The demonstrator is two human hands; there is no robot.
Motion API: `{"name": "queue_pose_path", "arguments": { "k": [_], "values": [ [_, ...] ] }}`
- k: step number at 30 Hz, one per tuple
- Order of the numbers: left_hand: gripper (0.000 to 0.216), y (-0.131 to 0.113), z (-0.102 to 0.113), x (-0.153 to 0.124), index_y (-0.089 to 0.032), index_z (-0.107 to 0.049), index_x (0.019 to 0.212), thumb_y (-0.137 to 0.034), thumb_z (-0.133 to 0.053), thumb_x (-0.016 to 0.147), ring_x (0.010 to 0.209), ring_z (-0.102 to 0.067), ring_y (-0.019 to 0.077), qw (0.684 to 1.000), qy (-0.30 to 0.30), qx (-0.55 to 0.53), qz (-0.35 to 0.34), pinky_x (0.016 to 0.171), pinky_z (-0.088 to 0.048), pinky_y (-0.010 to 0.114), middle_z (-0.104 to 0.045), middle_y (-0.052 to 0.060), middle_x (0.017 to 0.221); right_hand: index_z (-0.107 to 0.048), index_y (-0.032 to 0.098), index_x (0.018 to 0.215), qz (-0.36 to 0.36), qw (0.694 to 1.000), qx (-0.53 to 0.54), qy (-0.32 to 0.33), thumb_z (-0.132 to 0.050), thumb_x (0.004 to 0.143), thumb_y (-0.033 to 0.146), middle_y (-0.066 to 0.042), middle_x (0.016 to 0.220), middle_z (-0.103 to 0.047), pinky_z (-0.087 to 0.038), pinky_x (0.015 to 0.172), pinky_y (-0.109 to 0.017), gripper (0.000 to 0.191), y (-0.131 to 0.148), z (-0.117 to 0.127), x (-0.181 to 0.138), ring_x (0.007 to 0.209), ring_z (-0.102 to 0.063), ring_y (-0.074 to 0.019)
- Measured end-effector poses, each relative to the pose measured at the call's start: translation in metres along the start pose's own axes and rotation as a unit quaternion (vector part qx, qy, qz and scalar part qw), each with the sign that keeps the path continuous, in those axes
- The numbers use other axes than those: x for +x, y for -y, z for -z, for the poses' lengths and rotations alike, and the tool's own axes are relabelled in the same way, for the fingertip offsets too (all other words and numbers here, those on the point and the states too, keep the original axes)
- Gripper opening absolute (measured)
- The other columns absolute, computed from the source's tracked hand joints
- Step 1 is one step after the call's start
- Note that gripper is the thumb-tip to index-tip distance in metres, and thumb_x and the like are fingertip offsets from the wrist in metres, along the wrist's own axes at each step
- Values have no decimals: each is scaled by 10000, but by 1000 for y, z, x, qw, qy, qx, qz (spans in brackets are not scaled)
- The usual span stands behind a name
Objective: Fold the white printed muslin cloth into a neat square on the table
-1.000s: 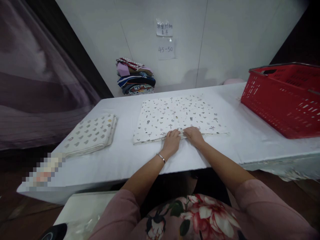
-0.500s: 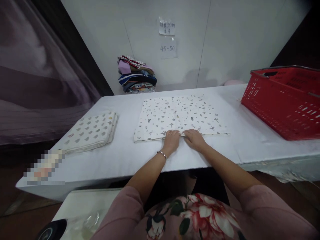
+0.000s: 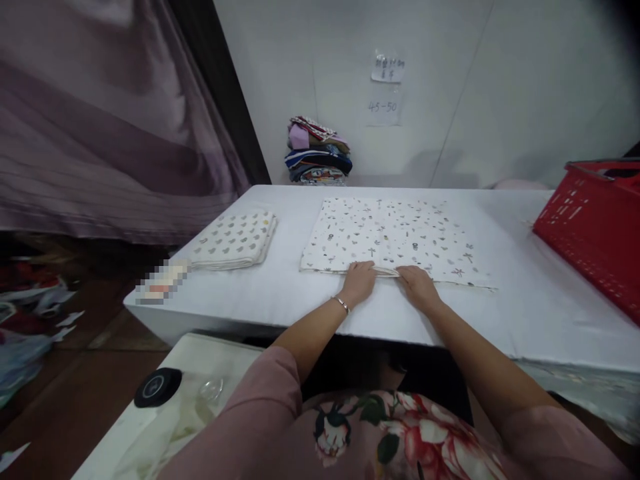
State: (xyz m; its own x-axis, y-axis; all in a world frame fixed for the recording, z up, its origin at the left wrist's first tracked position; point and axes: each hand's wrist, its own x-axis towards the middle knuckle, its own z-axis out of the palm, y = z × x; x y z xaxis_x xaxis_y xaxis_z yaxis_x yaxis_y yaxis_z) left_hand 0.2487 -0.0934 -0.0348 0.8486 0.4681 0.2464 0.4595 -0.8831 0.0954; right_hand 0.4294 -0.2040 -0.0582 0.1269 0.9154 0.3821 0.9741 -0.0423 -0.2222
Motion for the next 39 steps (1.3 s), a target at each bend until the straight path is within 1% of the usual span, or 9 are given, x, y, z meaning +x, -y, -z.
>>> {"name": "queue_pose_path", "arguments": {
  "k": [4, 10, 15, 21, 24, 28, 33, 36, 39],
  "values": [
    [241, 17, 8, -10, -185, -642, 963, -129, -422, 884, 1142, -513, 189, 1000, 7, 10, 29, 952, -368, 384, -569, 65, 1275, -646, 162, 1108, 4, 1000, -7, -3, -376, 945, 292, -103, 1116, -666, -428, 881, -370, 341, -3, -3, 0, 1026, -569, -237],
    [239, 39, 13, -26, -195, -641, 981, -126, -445, 862, 1150, -511, 183, 997, -13, 15, 70, 972, -365, 384, -580, 68, 1259, -638, 164, 1108, 0, 1000, -2, -12, -382, 935, 292, -101, 1112, -666, -433, 887, -380, 335, -4, -5, -2, 1028, -572, -247],
    [327, 48, 10, -31, -208, -633, 1065, -87, -444, 829, 1189, -479, 180, 996, -23, 14, 84, 1026, -327, 396, -548, 63, 1310, -644, 176, 1096, 7, 1000, 5, -15, -381, 926, 285, -97, 1111, -668, -437, 886, -391, 332, -7, -8, -3, 1025, -576, -248],
    [315, 56, 6, -29, -182, -659, 966, -56, -397, 845, 1190, -471, 202, 994, -25, 41, 98, 1020, -328, 437, -556, 80, 1303, -647, 175, 1097, 12, 1000, -3, -17, -382, 924, 288, -96, 1106, -670, -445, 891, -402, 336, -8, -9, -3, 1020, -579, -251],
    [299, 62, 10, -33, -183, -646, 958, -76, -382, 869, 1185, -474, 200, 994, -27, 48, 90, 1033, -318, 443, -568, 71, 1284, -649, 182, 1100, 14, 1000, -4, -23, -385, 926, 292, -95, 1093, -675, -451, 890, -398, 335, -8, -9, -3, 1013, -586, -246],
    [264, 72, 19, -46, -197, -606, 970, -89, -385, 876, 1119, -519, 186, 998, -22, 26, 52, 1078, -266, 441, -601, 53, 1220, -656, 186, 1097, 22, 1000, -15, -17, -392, 929, 296, -99, 1097, -674, -455, 886, -404, 332, -9, -11, -3, 1018, -588, -247],
    [186, 79, 24, -55, -203, -574, 965, -127, -434, 869, 1091, -540, 168, 999, -10, -8, 48, 972, -378, 324, -625, 49, 1161, -666, 169, 1096, 24, 999, -18, -16, -388, 936, 319, -106, 1143, -658, -460, 897, -417, 354, -10, -12, -3, 1057, -575, -261],
    [275, 82, 25, -56, -198, -562, 1046, -82, -424, 837, 1061, -560, 166, 997, -9, -17, 70, 958, -390, 318, -646, 53, 1117, -669, 176, 1102, 27, 999, -18, -14, -385, 935, 321, -105, 1141, -658, -462, 904, -422, 361, -10, -12, -4, 1050, -580, -261],
    [431, 90, 28, -58, -243, -509, 1213, -72, -374, 841, 1100, -552, 164, 995, -6, -18, 96, 985, -376, 328, -634, 44, 1171, -666, 188, 1119, 27, 999, -17, -17, -382, 933, 328, -101, 1146, -655, -462, 909, -429, 367, -11, -12, -4, 1050, -581, -261]
  ]
}}
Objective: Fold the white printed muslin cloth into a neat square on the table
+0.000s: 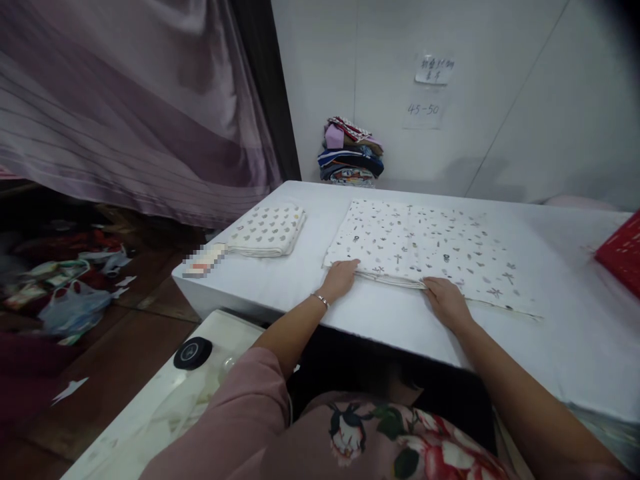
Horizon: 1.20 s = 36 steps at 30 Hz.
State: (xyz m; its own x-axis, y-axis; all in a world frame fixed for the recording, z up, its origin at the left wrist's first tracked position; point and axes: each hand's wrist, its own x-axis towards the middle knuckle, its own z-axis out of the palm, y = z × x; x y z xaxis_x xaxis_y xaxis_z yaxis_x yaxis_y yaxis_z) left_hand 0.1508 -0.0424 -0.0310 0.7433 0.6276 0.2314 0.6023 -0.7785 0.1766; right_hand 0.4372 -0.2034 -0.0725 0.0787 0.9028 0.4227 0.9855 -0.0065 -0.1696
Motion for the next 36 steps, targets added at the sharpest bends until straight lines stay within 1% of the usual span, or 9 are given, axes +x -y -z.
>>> {"name": "queue_pose_path", "arguments": {
  "k": [3, 7, 10, 18, 21, 25, 29, 32, 36],
  "values": [
    [452, 16, 6, -3, -292, -529, 1223, -87, -348, 863, 1129, -532, 158, 1000, 15, 22, 6, 982, -373, 326, -628, 17, 1198, -665, 196, 1130, 2, 1000, 1, 1, -383, 934, 331, -96, 1152, -652, -461, 911, -436, 369, 0, 0, 0, 1055, -578, -261],
    [342, 44, 11, -6, -241, -636, 1067, -93, -401, 866, 1095, -544, 173, 998, 12, 60, 22, 945, -380, 336, -658, 14, 1148, -674, 198, 1123, 5, 1000, -2, 3, -380, 940, 324, -94, 1153, -651, -453, 911, -431, 369, 1, 1, 0, 1055, -573, -260],
    [337, 59, 12, -8, -218, -646, 1068, -82, -428, 850, 1102, -550, 183, 997, 4, 64, 41, 927, -391, 338, -660, 29, 1154, -679, 187, 1116, 10, 1000, -2, 7, -384, 942, 313, -87, 1159, -650, -446, 910, -416, 365, 3, 3, 1, 1048, -570, -258],
    [339, 68, 26, -19, -234, -655, 1067, -92, -448, 839, 1094, -558, 195, 996, -37, 78, 26, 975, -385, 381, -669, 33, 1119, -678, 192, 1115, 7, 1000, 7, 17, -419, 936, 291, -94, 1151, -655, -446, 903, -414, 330, 13, 6, -1, 1055, -564, -245],
    [348, 74, 28, -28, -221, -663, 1061, -84, -447, 824, 1086, -548, 193, 998, -21, 57, 21, 972, -404, 367, -664, 40, 1116, -681, 205, 1111, 9, 1000, 12, 22, -422, 938, 297, -90, 1166, -649, -442, 914, -417, 325, 18, 7, -3, 1066, -562, -243],
    [407, 69, 26, -36, -204, -649, 1112, -69, -457, 780, 1117, -526, 204, 999, -1, 27, 41, 973, -416, 372, -636, 57, 1176, -686, 210, 1110, 9, 1000, 16, 19, -423, 933, 300, -94, 1167, -646, -444, 915, -429, 330, 20, 8, -3, 1062, -565, -253],
    [358, 49, 25, -34, -229, -631, 1151, -180, -508, 819, 1147, -526, 223, 999, -15, -10, 48, 1064, -307, 470, -631, 57, 1201, -687, 214, 1111, 14, 1000, 19, 13, -420, 930, 295, -91, 1166, -647, -452, 905, -434, 332, 19, 8, -3, 1062, -566, -259],
    [249, 37, 23, -27, -236, -680, 1039, -250, -503, 865, 1098, -553, 213, 999, -23, -41, 21, 1067, -287, 471, -669, 44, 1115, -683, 197, 1114, 14, 1000, 16, 13, -429, 924, 286, -92, 1170, -644, -450, 912, -430, 329, 19, 8, -4, 1071, -562, -262],
    [205, 34, 20, -15, -228, -704, 896, -227, -500, 872, 995, -588, 196, 997, -14, -73, 7, 961, -381, 406, -701, 25, 991, -678, 195, 1118, 11, 1000, 20, 12, -441, 918, 291, -90, 1174, -639, -442, 925, -425, 324, 19, 8, -4, 1077, -558, -259]
  ]
}}
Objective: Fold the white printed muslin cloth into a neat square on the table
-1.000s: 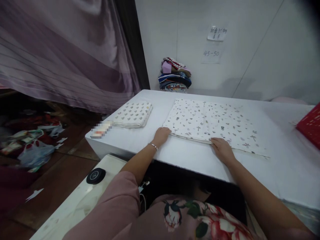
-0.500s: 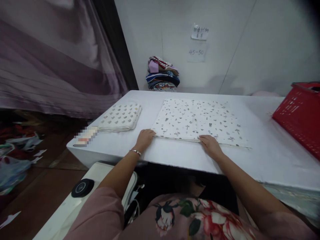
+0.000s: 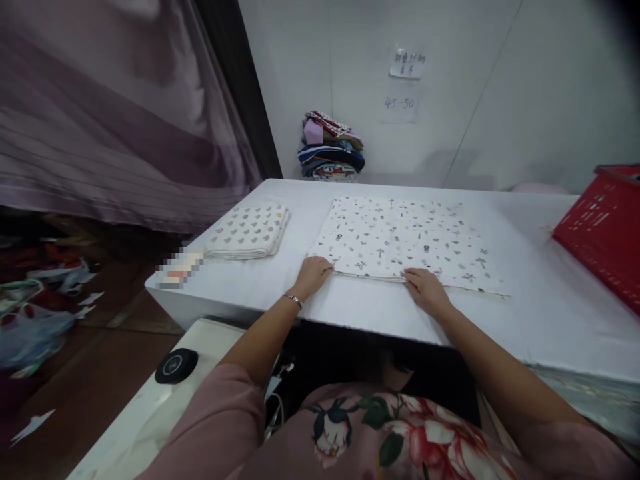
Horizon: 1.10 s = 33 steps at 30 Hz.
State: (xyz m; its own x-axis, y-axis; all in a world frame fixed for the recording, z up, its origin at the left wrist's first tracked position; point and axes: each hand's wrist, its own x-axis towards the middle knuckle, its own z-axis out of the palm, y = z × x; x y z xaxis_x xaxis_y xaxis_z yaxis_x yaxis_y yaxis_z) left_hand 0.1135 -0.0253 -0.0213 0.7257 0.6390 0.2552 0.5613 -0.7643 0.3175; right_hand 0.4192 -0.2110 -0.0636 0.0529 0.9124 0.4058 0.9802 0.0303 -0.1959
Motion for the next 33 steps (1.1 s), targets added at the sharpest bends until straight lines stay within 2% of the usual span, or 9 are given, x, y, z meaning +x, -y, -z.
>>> {"name": "queue_pose_path", "arguments": {
  "k": [6, 9, 13, 16, 19, 23, 27, 33],
  "values": [
    [215, 2, -5, 6, -212, -687, 904, -214, -472, 894, 918, -593, 188, 1000, -21, -2, 6, 891, -421, 369, -696, 30, 939, -675, 204, 1123, -1, 1000, 6, 0, -441, 913, 300, -89, 1173, -639, -436, 925, -431, 329, -1, -1, 0, 1079, -554, -259],
    [185, -1, -12, 6, -195, -662, 908, -155, -486, 866, 914, -581, 176, 998, -63, -12, 16, 868, -434, 344, -670, 37, 968, -676, 198, 1116, -3, 1000, 6, -4, -443, 912, 297, -91, 1169, -641, -437, 922, -429, 325, 0, 0, 0, 1073, -557, -257],
    [207, -6, -21, 5, -184, -653, 804, -56, -491, 803, 941, -561, 176, 994, -104, -10, 10, 856, -436, 328, -635, 50, 1000, -677, 194, 1107, -1, 1000, 2, -5, -447, 914, 294, -89, 1168, -641, -439, 923, -416, 317, 2, 1, 0, 1073, -558, -254],
    [236, -10, -25, 5, -198, -677, 802, -50, -494, 801, 1015, -541, 194, 996, -84, 5, -24, 899, -413, 356, -629, 50, 1047, -675, 194, 1108, -3, 1000, -2, -3, -455, 911, 287, -86, 1169, -642, -442, 917, -415, 310, 2, 2, 0, 1075, -558, -255],
    [216, -15, -27, 5, -220, -686, 928, -128, -509, 844, 1066, -522, 203, 996, -57, 16, -61, 924, -393, 380, -615, 54, 1105, -672, 191, 1112, -2, 1000, -1, 0, -452, 913, 284, -83, 1174, -641, -444, 915, -415, 311, 2, 2, 1, 1070, -560, -254],
    [184, -21, -27, 10, -223, -674, 962, -211, -508, 882, 1041, -530, 197, 996, -27, 36, -75, 914, -391, 382, -613, 54, 1105, -672, 190, 1112, 0, 1000, 3, -2, -452, 914, 286, -85, 1168, -643, -444, 924, -418, 312, 1, 1, 1, 1068, -562, -253],
    [207, -25, -25, 13, -211, -665, 898, -217, -459, 917, 1017, -536, 190, 995, -20, 59, -84, 901, -395, 367, -629, 53, 1074, -673, 203, 1114, 0, 1000, 3, -5, -451, 915, 284, -84, 1168, -643, -446, 921, -422, 309, 1, 0, 1, 1073, -562, -254],
    [198, -21, -18, 3, -194, -644, 914, -171, -447, 913, 1106, -497, 208, 993, -29, 71, -93, 957, -372, 389, -606, 81, 1145, -667, 214, 1129, -5, 1000, 8, -3, -450, 922, 300, -85, 1176, -637, -443, 920, -431, 312, 0, -1, 1, 1078, -556, -254]
  ]
}}
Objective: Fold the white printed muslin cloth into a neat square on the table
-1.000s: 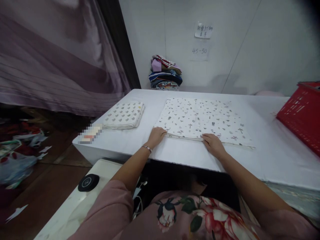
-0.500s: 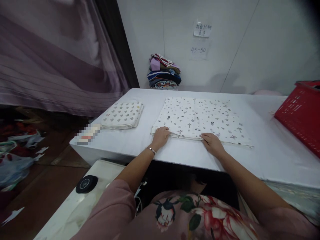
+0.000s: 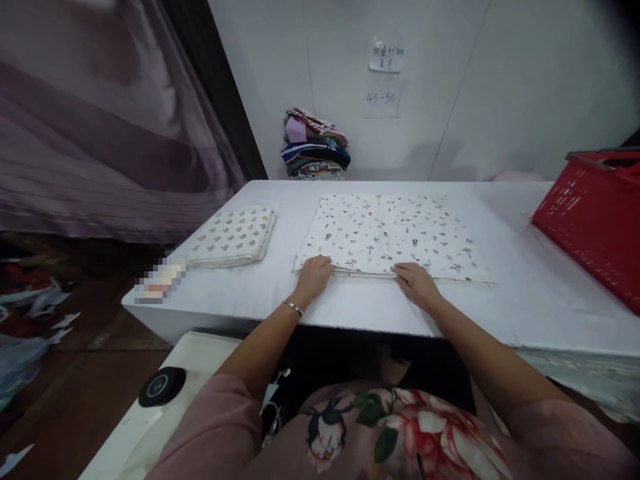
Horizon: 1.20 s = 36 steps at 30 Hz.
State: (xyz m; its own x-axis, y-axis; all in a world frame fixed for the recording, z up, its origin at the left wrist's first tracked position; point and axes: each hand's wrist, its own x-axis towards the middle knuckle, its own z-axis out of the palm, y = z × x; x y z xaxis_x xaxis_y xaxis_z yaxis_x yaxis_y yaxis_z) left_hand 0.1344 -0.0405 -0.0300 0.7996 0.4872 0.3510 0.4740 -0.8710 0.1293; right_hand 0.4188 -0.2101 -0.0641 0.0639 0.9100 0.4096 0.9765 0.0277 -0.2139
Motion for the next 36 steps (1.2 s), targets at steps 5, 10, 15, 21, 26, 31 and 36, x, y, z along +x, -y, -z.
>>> {"name": "queue_pose_path", "arguments": {
  "k": [5, 10, 15, 21, 26, 31, 36],
  "values": [
    [208, 3, -2, -7, -193, -633, 856, -177, -435, 919, 1097, -502, 208, 1000, 8, 3, -12, 958, -380, 374, -611, 65, 1120, -660, 225, 1140, -7, 1000, 17, 6, -449, 919, 306, -78, 1188, -628, -435, 936, -438, 316, -2, -1, 0, 1093, -547, -250],
    [173, -1, -1, -5, -208, -591, 879, -209, -426, 928, 1053, -523, 206, 1000, 13, -6, -17, 943, -396, 370, -615, 63, 1081, -653, 249, 1140, -22, 999, 34, 23, -450, 915, 293, -72, 1198, -619, -416, 952, -447, 306, 2, 2, 1, 1108, -538, -274],
    [89, -5, -1, -1, -200, -544, 887, -172, -460, 895, 950, -559, 225, 1000, 27, -1, -9, 885, -420, 389, -625, 70, 937, -641, 254, 1140, -29, 998, 49, 27, -449, 912, 284, -72, 1208, -611, -392, 983, -457, 299, 5, 5, 2, 1124, -525, -281],
    [237, -2, -2, 4, -196, -597, 1051, -142, -457, 868, 1027, -588, 247, 1000, 28, 3, -12, 924, -421, 414, -666, 91, 1032, -649, 270, 1124, -22, 998, 52, 11, -441, 916, 285, -59, 1192, -621, -402, 963, -444, 294, 5, 3, 3, 1103, -530, -263],
    [296, 4, -1, 4, -258, -664, 1004, -200, -408, 867, 1057, -599, 243, 1000, 15, 10, 13, 950, -434, 426, -689, 57, 1055, -660, 230, 1111, -15, 999, 47, 12, -450, 926, 265, -64, 1189, -626, -404, 947, -392, 282, 8, 6, 7, 1089, -535, -236],
    [320, -13, -7, 10, -288, -626, 1097, -260, -416, 858, 1103, -572, 251, 1000, 12, 9, 0, 975, -431, 438, -659, 37, 1146, -665, 220, 1100, -22, 999, 46, 15, -500, 908, 236, -70, 1174, -636, -412, 919, -398, 254, 8, 7, 10, 1078, -537, -223],
    [377, -63, -25, 39, -256, -554, 1243, -292, -477, 875, 1227, -497, 253, 994, 34, -50, -94, 1028, -389, 434, -549, 74, 1338, -659, 262, 1122, -35, 999, 29, 16, -454, 934, 285, -29, 1182, -631, -405, 928, -363, 279, 12, 14, 10, 1098, -529, -202]
  ]
}}
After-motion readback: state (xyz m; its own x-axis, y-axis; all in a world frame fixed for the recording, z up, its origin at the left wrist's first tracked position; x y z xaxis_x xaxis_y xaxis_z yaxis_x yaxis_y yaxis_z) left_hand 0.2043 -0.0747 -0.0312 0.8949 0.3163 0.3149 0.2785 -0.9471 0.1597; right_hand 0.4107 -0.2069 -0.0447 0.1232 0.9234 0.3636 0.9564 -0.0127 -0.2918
